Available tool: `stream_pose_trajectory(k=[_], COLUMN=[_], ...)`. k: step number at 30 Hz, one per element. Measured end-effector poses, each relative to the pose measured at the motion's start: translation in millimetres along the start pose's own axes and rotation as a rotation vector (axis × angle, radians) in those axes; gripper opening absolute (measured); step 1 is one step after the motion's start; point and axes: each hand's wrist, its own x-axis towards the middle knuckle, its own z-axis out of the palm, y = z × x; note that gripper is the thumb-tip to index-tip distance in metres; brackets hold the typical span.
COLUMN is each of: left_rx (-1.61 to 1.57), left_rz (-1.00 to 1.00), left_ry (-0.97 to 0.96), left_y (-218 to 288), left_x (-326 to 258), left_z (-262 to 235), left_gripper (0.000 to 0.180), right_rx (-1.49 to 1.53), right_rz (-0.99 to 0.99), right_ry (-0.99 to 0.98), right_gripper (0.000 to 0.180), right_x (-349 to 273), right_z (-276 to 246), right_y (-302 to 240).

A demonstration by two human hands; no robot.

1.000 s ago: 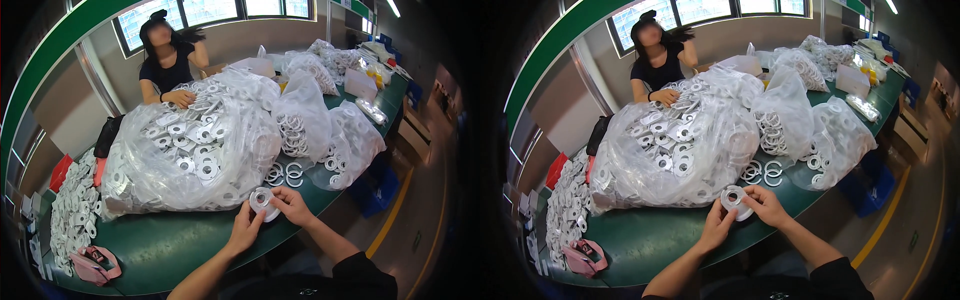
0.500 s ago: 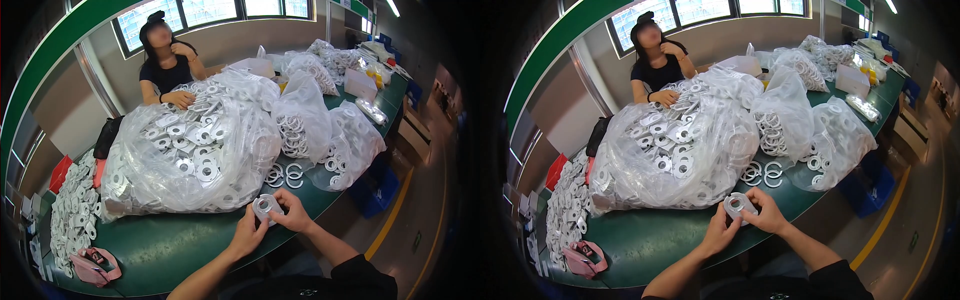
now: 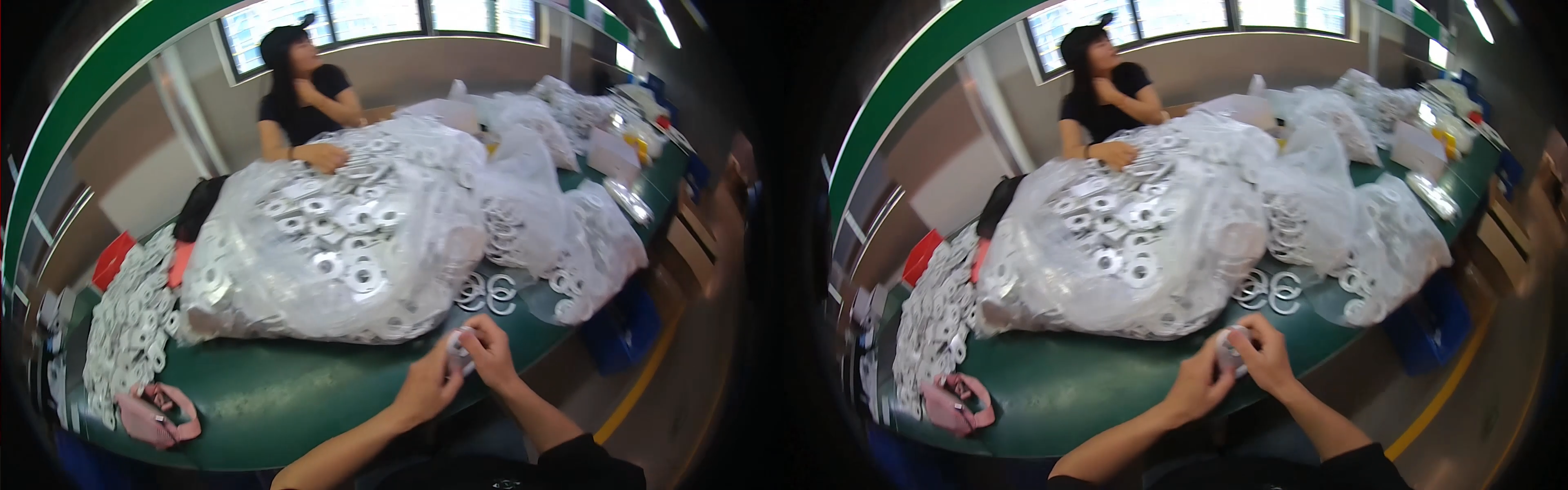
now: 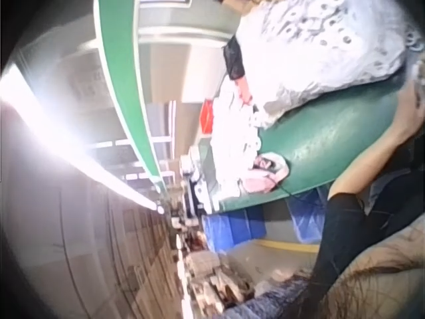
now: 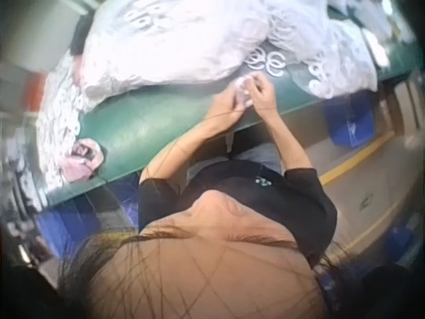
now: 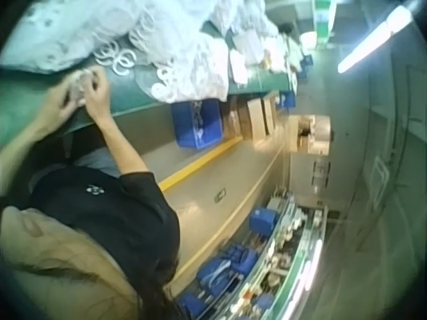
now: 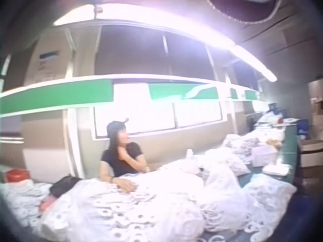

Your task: Assembling small plastic and metal components for light fixtures at a production line.

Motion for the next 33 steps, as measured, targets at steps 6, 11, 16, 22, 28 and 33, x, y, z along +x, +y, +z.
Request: stream_pose_trajectory(k=[6,11,16,22,28,33], left_rx=[-0.2,-0.332,-0.172,0.133,0.044,-0.501], left_rz=[0.01,0.067,0.023,0.107,-0.078,0.002], left_ry=[-0.008,0.033,0.048,-0.089,1.06,1.437], left_y=[-8.9,-22.1,1.3,25.2,-17.7,-37.7], left_x=[3.6,7.7,-2.9,-46.9,-109.1,-185.3], left_z=[8.9,0.0,-19.3,-106.4,-288.7,-472.3], left_gripper=[0.051,0.046,0.028,0.026,0.013,0.077], right_rx=[-0.138,0.032,-0.091,-0.133,-0.183,-0.201], right_rz=[-0.06,-0.044,-0.153,-0.057,-0.066,-0.077], right_ry=[-0.021,-0.106,-0.099,-0.073,-0.106,-0.119], right_gripper=[0.032,0.039,0.021,0.016,0.012,0.011], right_x=[-8.4,-6.5,0.3,-2.1,-3.2,-6.2], right_z=[-8.7,-7.0,-19.5,-16.6,-12.5,-8.1], right_y=[-13.3,-3.5,23.4,13.8,10.6,14.0])
